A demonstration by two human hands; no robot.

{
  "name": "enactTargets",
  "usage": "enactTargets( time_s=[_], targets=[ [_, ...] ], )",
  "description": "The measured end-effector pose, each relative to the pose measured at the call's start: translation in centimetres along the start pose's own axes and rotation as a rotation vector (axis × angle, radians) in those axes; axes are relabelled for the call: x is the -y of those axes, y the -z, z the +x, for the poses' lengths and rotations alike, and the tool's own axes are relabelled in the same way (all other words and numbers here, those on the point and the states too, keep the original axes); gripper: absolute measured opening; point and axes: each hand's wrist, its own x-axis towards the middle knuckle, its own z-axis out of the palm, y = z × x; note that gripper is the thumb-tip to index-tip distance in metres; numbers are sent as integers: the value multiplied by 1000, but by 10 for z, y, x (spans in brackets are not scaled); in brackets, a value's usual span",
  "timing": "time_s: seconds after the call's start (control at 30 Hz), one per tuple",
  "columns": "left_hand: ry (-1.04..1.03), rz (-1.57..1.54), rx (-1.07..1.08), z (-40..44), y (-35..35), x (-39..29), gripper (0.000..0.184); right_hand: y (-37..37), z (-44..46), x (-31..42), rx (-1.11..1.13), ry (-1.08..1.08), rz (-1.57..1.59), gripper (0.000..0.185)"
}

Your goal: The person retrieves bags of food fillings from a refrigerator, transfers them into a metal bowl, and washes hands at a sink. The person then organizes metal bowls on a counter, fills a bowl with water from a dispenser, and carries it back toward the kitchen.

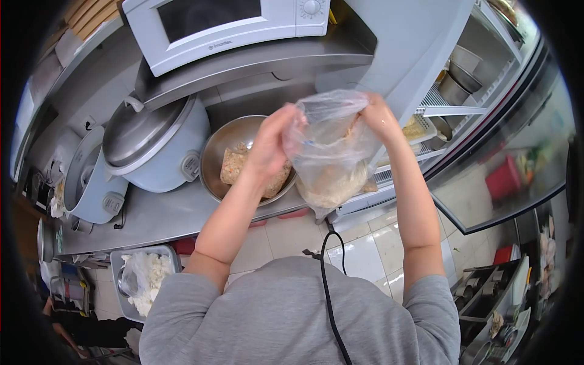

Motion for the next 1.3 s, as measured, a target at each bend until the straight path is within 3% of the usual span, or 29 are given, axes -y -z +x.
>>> enactTargets(
  time_s=[0.03,0.1,0.17,0.2,0.23,0.27,0.3,0.37,0.43,0.5,0.6,0.63,0.7,0.73,0.8,0.83,0.9,0.93,0.97,1.03,1.1,1.17,1.23,1.27,1.3],
  targets=[
    [-75,-100,-159,-5,7,-2,30,-7,-2,12,3,8,-1,20],
    [-52,-5,-63,-8,49,20,41,-19,-7,36,3,149,305,18],
    [179,-23,-308,-17,47,44,50,-24,-4,42,30,165,433,19],
    [165,-23,-311,-19,51,56,50,-27,-2,44,54,172,563,19],
    [224,-351,-170,-20,54,67,53,-27,0,43,64,181,561,19],
    [280,-676,-20,-20,60,75,56,-26,1,40,20,380,335,19],
    [269,-675,-21,-17,67,78,56,-27,2,38,-28,574,105,20],
    [118,-739,-71,-7,79,82,54,-40,-4,40,-97,568,129,21],
    [97,-748,-123,-6,91,73,50,-47,-10,38,-170,563,151,23],
    [134,-631,-118,-10,100,62,43,-51,-13,30,17,283,541,30],
    [92,-503,-187,-17,104,41,42,-61,-9,11,75,256,664,34],
    [87,-502,-194,-19,108,33,42,-62,-8,8,83,254,667,34],
    [33,-277,-154,-24,119,15,39,-68,-7,5,42,-20,709,31],
    [33,-274,-160,-29,117,1,39,-76,-6,4,47,-23,713,31],
    [-14,125,-6,-37,108,-28,40,-95,4,3,65,-173,574,32],
    [-12,125,-10,-37,103,-37,40,-104,13,5,68,-176,576,32],
    [46,629,47,-36,93,-46,42,-125,37,9,321,-45,493,31],
    [20,747,57,-34,86,-47,36,-138,41,22,344,108,228,29],
    [28,746,51,-32,92,-46,36,-150,46,35,363,260,-37,28],
    [63,709,-194,-23,105,-47,36,-163,58,31,355,212,-17,24],
    [79,446,-306,-17,114,-60,33,-160,58,32,102,207,387,28],
    [64,375,-362,-8,132,-69,31,-154,54,12,-28,129,453,39],
    [64,345,-402,0,146,-71,31,-160,42,-7,-19,-205,456,42],
    [64,316,-440,3,152,-70,30,-170,37,-16,46,-309,466,48],
    [66,316,-445,7,160,-68,30,-180,34,-30,116,-302,401,41]
  ],
)
